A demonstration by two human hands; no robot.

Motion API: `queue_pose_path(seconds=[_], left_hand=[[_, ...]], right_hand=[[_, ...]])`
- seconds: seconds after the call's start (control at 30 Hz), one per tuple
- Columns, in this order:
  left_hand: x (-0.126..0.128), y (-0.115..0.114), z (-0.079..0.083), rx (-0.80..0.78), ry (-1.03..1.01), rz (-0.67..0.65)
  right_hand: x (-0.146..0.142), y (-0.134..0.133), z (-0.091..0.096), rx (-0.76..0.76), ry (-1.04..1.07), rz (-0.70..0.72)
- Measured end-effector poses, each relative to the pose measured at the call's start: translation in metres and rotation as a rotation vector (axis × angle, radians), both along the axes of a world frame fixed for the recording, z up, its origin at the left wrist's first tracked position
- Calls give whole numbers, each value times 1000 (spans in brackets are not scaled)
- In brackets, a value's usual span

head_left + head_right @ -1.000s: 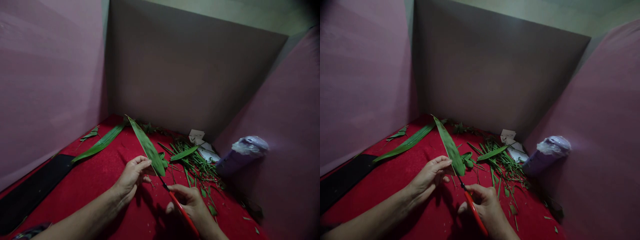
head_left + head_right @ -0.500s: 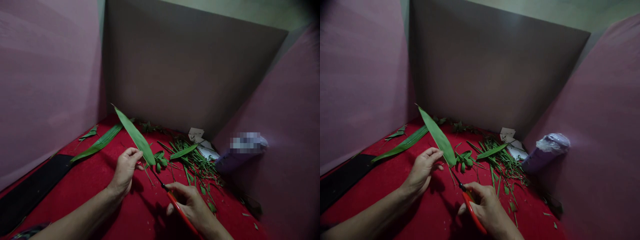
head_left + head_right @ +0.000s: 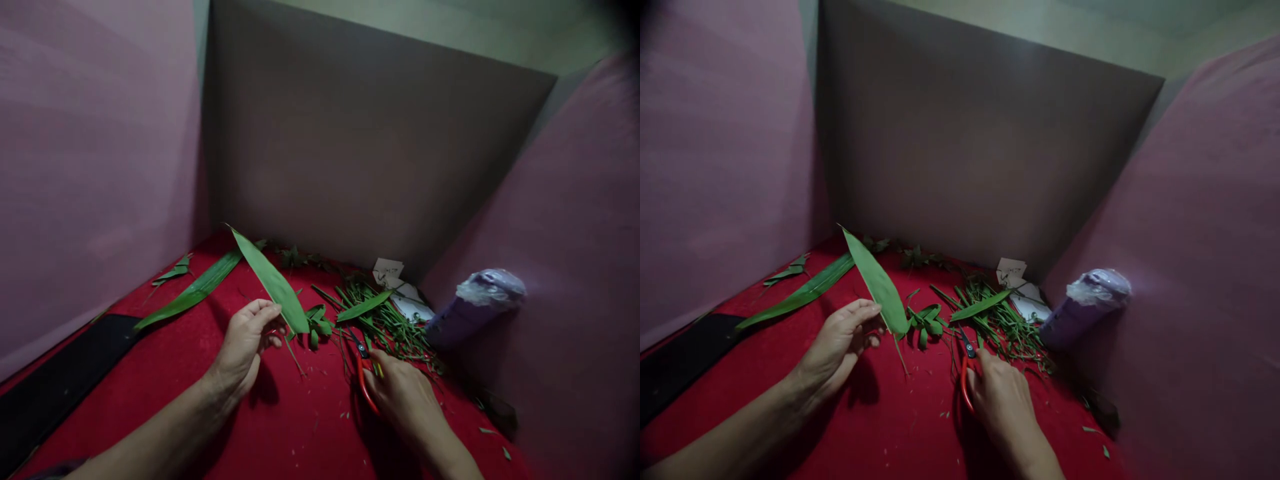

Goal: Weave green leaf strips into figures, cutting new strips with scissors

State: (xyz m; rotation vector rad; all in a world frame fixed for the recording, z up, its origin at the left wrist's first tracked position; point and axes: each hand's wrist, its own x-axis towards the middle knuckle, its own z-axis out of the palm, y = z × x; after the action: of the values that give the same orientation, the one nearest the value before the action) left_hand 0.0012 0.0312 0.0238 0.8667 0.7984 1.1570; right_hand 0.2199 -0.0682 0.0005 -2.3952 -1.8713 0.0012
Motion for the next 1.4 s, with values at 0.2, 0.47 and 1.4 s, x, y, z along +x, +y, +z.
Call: queue_pose_path(seconds=[0.2,0.47,1.4], left_hand=[[-7,1,9,55,-40,104],[9,-14,-6,30,172,-348],[22,-28,-24,-42,261,-605]], right_hand=[[-1,2,-10,-22,-114,34],[-20,2,-6,300,764,153],[-53,11,-6,215,1715,147]])
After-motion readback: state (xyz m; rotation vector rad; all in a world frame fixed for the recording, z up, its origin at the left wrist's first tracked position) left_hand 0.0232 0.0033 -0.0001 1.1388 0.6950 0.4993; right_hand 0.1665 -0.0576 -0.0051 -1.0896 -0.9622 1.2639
